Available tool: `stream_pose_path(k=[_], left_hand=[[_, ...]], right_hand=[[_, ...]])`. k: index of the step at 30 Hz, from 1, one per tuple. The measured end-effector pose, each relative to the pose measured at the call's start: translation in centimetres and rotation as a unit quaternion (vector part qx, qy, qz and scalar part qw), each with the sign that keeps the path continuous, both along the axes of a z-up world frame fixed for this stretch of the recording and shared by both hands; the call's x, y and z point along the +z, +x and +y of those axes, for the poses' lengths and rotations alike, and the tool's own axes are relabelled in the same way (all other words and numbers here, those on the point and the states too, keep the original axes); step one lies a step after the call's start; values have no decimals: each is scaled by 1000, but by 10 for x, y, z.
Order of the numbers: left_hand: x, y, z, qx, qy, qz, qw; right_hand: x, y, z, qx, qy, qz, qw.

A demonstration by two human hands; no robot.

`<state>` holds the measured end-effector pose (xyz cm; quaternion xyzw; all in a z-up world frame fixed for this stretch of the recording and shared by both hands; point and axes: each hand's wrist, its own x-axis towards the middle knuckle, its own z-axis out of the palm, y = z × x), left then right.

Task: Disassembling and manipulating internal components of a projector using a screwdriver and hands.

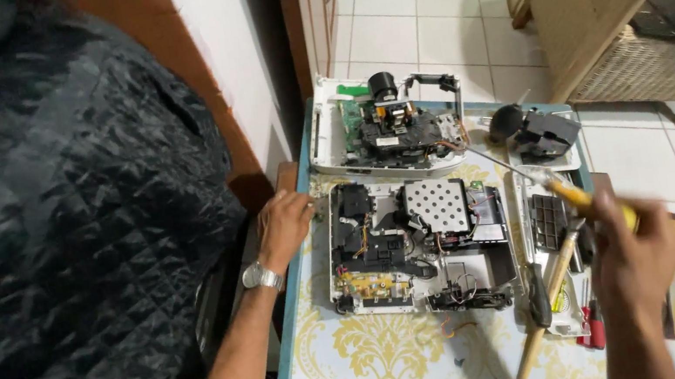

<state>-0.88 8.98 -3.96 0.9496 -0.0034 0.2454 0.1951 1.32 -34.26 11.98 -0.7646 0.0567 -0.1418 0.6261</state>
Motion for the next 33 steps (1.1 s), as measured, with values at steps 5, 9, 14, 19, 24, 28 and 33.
stream_pose_path(k=[5,9,14,19,24,28,33], left_hand=[[-28,15,7,-38,45,-50,997],[-41,22,11,-53,60,-69,994],[-23,15,3,-44,47,-24,998],[10,-15,-10,-66,-14,-56,996],[11,-52,-37,-6,-130,-27,991],[20,-78,-68,20,-156,-33,987],[37,-106,-95,103,-205,-32,973]], right_hand=[[-87,-35,-45,-50,159,57,984],[-133,-45,-76,-28,182,53,981],[-96,-47,-52,-36,-41,130,990],[-124,-38,-61,-18,-246,35,968],[-126,-35,-53,-3,-264,79,961],[-141,-29,-61,9,-272,70,960],[-176,-19,-83,7,-326,27,945]])
